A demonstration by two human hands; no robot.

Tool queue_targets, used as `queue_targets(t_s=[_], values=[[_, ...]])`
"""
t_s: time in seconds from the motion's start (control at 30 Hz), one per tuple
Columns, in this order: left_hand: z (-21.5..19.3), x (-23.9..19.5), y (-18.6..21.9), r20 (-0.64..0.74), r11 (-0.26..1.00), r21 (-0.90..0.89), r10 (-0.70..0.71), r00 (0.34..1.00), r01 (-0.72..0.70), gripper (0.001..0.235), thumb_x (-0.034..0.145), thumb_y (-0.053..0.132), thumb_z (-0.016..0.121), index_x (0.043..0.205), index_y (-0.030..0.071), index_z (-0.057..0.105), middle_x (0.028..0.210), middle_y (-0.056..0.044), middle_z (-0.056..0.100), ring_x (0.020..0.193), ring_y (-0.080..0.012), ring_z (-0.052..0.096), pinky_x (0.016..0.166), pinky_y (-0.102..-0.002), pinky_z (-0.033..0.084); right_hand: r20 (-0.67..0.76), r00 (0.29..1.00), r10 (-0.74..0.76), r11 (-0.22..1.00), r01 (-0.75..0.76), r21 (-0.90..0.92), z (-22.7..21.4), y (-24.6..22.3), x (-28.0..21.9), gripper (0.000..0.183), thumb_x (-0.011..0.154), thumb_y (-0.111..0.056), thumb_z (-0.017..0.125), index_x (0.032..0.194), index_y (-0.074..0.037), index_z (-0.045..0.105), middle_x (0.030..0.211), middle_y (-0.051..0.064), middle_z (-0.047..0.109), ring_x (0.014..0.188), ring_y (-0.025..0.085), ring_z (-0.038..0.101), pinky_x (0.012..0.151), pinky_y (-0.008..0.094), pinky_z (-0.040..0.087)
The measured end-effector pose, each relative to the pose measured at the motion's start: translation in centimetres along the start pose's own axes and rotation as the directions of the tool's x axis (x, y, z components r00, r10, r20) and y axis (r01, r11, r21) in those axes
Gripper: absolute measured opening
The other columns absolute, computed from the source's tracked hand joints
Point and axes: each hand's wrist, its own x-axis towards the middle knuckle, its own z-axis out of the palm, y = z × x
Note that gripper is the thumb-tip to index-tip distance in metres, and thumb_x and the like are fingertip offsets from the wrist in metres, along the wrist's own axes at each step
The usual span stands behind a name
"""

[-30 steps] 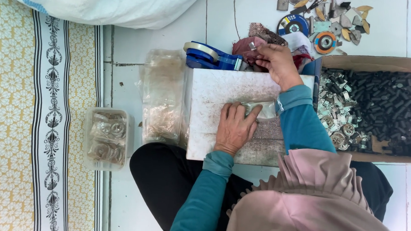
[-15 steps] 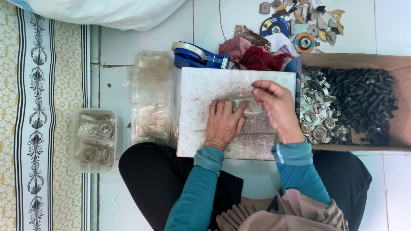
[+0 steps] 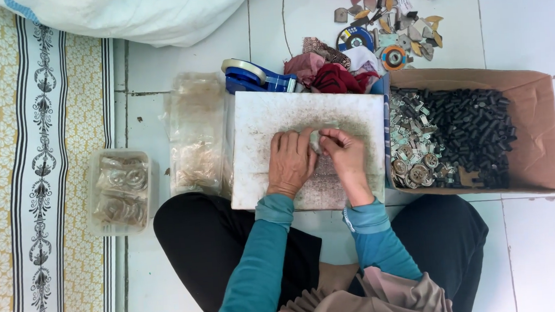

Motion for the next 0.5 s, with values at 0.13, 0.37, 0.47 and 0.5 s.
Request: queue_targets(t_s=[0.13,0.37,0.47,0.5], values=[[-0.1,0.1,0.0,-0.001,1.000,0.004,0.001,1.000,-0.001,0.038,0.092,0.019,0.053,0.128,0.010,0.062,0.084,-0.008,0.052,0.092,-0.0266,0.065,0.100,-0.044,0.049,-0.009,1.000,-0.018,0.986,0.017,-0.165,0.0,-0.2,0.5,0.016,0.086,-0.009,0.075,0.100,-0.012,0.082,0.070,0.007,0.073,0.054,0.012,0.066,0.051,0.024,0.049],[-0.3,0.3,0.0,-0.012,1.000,-0.002,-0.004,1.000,0.004,0.038,0.092,0.019,0.053,0.129,0.011,0.062,0.083,-0.007,0.050,0.088,-0.0252,0.063,0.099,-0.042,0.050,-0.031,0.995,-0.099,0.858,0.070,-0.508,0.6,-2.2,-0.3,0.013,0.088,-0.022,0.076,0.099,-0.018,0.081,0.079,0.005,0.076,0.076,0.025,0.074,0.066,0.040,0.056],[-0.5,0.3,0.0,-0.015,1.000,-0.009,-0.007,1.000,0.007,0.038,0.092,0.019,0.053,0.129,0.011,0.062,0.083,-0.007,0.050,0.088,-0.0251,0.063,0.098,-0.042,0.050,-0.005,1.000,-0.020,0.828,0.013,-0.560,0.6,-5.3,-1.2,0.031,0.090,-0.022,0.074,0.121,-0.020,0.067,0.083,0.008,0.076,0.084,0.033,0.074,0.076,0.049,0.055],[-0.6,0.4,0.1,-0.017,1.000,-0.014,-0.008,1.000,0.008,0.039,0.093,0.019,0.053,0.130,0.012,0.062,0.083,-0.007,0.049,0.088,-0.0250,0.063,0.098,-0.042,0.050,0.007,0.999,0.050,0.816,-0.037,-0.577,0.5,-6.6,-1.5,0.051,0.092,-0.021,0.071,0.140,-0.022,0.054,0.085,0.010,0.074,0.088,0.037,0.073,0.082,0.053,0.053]])
